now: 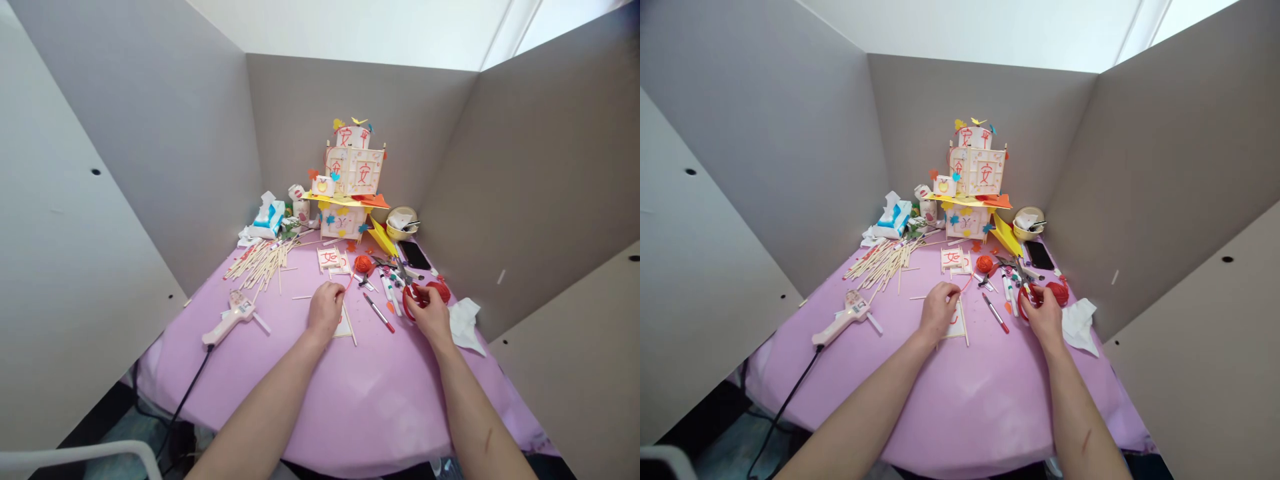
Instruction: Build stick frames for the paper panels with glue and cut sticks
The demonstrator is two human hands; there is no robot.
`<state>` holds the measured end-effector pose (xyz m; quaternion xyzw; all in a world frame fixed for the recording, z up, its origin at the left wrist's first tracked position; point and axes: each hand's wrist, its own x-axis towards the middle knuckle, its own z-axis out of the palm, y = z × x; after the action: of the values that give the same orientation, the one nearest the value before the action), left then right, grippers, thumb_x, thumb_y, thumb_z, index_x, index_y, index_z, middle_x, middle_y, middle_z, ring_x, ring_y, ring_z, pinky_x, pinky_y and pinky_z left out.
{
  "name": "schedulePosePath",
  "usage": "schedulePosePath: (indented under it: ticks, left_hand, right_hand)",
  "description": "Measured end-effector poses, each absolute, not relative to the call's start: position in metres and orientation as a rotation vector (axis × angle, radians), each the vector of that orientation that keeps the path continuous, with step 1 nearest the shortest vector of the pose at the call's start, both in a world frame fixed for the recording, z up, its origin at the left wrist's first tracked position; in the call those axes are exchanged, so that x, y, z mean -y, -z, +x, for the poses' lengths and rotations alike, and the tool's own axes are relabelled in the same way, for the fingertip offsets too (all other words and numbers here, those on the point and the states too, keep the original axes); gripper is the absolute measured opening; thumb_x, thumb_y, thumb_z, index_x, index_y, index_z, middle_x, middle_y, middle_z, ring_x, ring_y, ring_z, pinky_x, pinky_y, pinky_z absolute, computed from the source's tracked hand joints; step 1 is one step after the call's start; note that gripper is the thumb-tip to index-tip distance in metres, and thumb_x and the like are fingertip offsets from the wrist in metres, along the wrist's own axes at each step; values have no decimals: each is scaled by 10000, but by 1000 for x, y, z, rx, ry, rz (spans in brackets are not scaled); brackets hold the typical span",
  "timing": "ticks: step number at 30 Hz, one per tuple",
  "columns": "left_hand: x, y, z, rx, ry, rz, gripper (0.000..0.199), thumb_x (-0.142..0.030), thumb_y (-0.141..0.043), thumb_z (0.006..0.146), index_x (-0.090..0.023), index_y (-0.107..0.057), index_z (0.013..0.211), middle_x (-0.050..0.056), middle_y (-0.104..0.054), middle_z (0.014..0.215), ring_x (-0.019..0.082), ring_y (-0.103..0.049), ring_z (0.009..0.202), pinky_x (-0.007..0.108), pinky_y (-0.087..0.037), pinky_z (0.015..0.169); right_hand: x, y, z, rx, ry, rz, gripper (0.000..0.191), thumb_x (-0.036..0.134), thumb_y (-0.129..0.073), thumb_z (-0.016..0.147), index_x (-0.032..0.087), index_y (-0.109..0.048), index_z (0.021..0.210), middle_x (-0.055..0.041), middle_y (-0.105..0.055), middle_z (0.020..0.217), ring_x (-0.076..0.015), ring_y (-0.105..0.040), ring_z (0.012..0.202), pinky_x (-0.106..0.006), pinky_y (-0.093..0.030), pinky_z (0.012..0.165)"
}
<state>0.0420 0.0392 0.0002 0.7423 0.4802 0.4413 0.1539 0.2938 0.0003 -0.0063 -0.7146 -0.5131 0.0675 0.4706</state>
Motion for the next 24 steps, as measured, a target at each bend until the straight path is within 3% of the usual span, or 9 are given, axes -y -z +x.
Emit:
schedulePosePath:
  ticks: [13, 24]
  left_hand:
    - [-42, 2, 44, -1384, -1323, 2116, 174, -124, -483, 816, -181, -625, 898, 51, -631, 882, 174, -577, 853, 305, -444, 798]
    - [-43, -7, 42, -1455, -1337, 1948, 282, -167, -514, 797, -204, -567, 1072, 19, -649, 845, 164, -593, 796, 300, -445, 763]
  right_hand:
    - [-4, 5, 286, 1229, -288, -1636, 354, 409, -620, 719, 168, -559, 972, -94, -660, 980, -195, -619, 860, -323, -481, 788]
    - [-8, 9, 285, 1228, -410, -1523, 301, 395, -610, 721, 197, -551, 941, -66, -651, 955, -176, -614, 863, -308, -475, 813]
